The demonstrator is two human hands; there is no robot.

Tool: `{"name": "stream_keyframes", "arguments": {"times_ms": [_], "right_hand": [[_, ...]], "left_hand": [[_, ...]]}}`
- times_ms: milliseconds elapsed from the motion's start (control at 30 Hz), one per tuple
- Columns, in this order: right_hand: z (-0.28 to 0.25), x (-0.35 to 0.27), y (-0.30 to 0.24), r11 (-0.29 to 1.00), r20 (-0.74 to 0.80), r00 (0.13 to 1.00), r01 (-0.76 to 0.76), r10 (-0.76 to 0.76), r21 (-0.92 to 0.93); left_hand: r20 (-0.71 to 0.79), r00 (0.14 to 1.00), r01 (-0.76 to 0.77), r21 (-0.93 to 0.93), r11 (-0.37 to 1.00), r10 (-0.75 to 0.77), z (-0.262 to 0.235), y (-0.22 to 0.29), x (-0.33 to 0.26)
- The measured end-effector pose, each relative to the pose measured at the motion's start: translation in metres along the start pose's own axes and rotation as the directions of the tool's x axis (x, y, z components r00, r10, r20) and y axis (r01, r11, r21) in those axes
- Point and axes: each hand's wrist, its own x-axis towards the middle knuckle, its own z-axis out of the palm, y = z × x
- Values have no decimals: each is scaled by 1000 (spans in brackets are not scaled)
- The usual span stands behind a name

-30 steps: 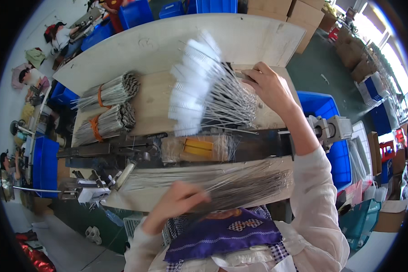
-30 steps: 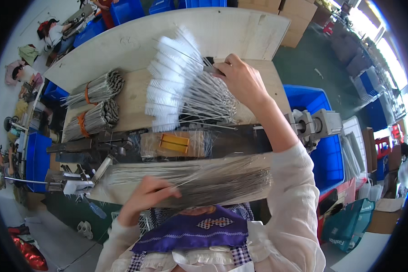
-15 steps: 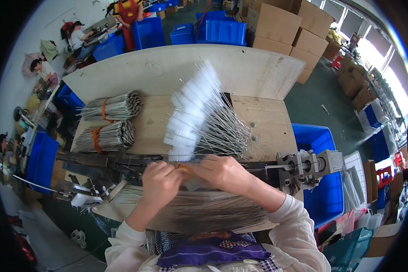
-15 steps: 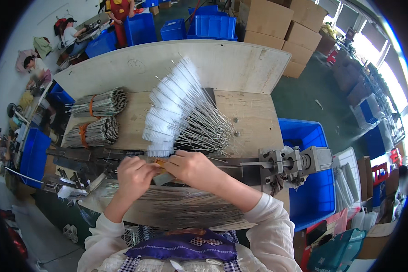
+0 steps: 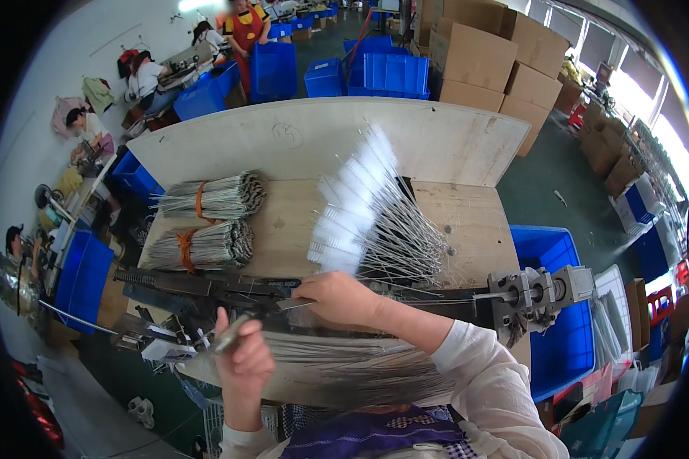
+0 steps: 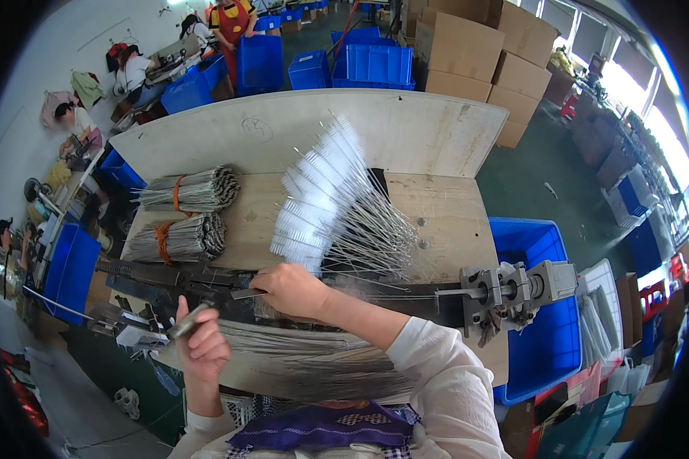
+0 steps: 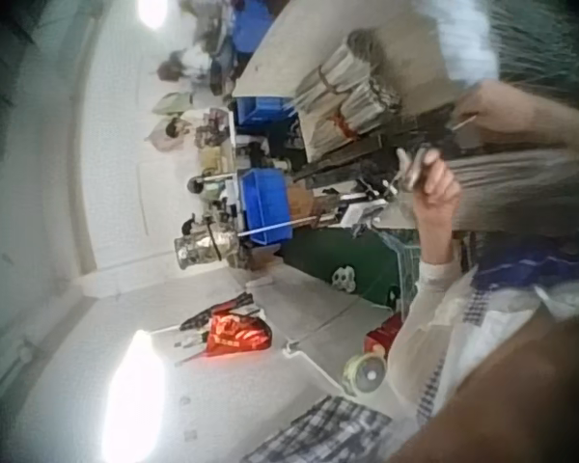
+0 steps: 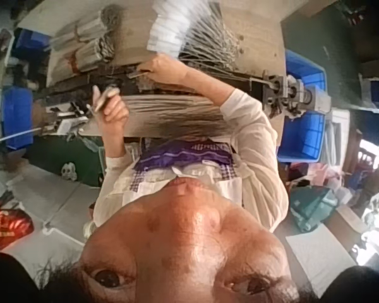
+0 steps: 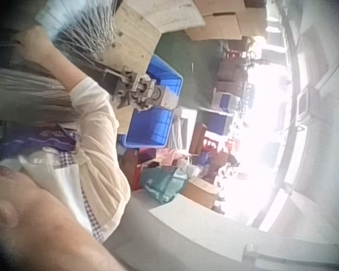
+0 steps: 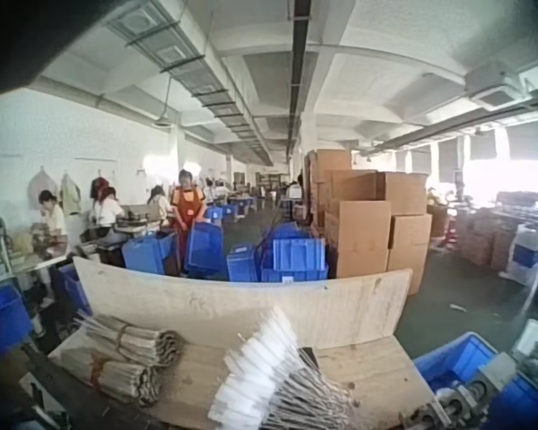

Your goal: The person manufactures wire brushes by inserting bristles into a holder along with wire rods, securing them in a twisting machine to spin the wire, and placing each finished brush onto a stack.

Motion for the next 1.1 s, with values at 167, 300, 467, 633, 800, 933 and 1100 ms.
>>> {"name": "stream_keyframes", "arguments": {"times_ms": [167, 300, 467, 633, 800, 933, 1100], "right_hand": [[5, 10, 2, 1000, 28, 999, -19, 19, 11], [-13, 9, -16, 979, -39, 999, -39, 32, -198], [2, -54, -40, 970, 22, 995, 104, -101, -219], [22, -62, 28, 754, -159, 939, -341, 306, -561], [19, -70, 47, 775, -69, 925, -353, 375, -524], [1, -81, 6, 907, -13, 947, -312, 322, -282], [-45, -95, -37, 894, -64, 900, -435, 430, -110]], "left_hand": [[-219, 830, 101, 964, 247, 513, -63, -42, 11], [-62, 902, 49, 998, 41, 428, -61, -27, 19], [-399, 589, 191, 914, 359, 703, -96, 24, -55], [-450, 291, -20, 879, 476, 844, -89, 75, -82], [-428, 422, -90, 858, 506, 799, -108, 95, -82], [-330, 469, -198, 865, 461, 820, -115, 90, -68], [-244, 285, -298, 896, 328, 927, -113, 65, -64]]}}
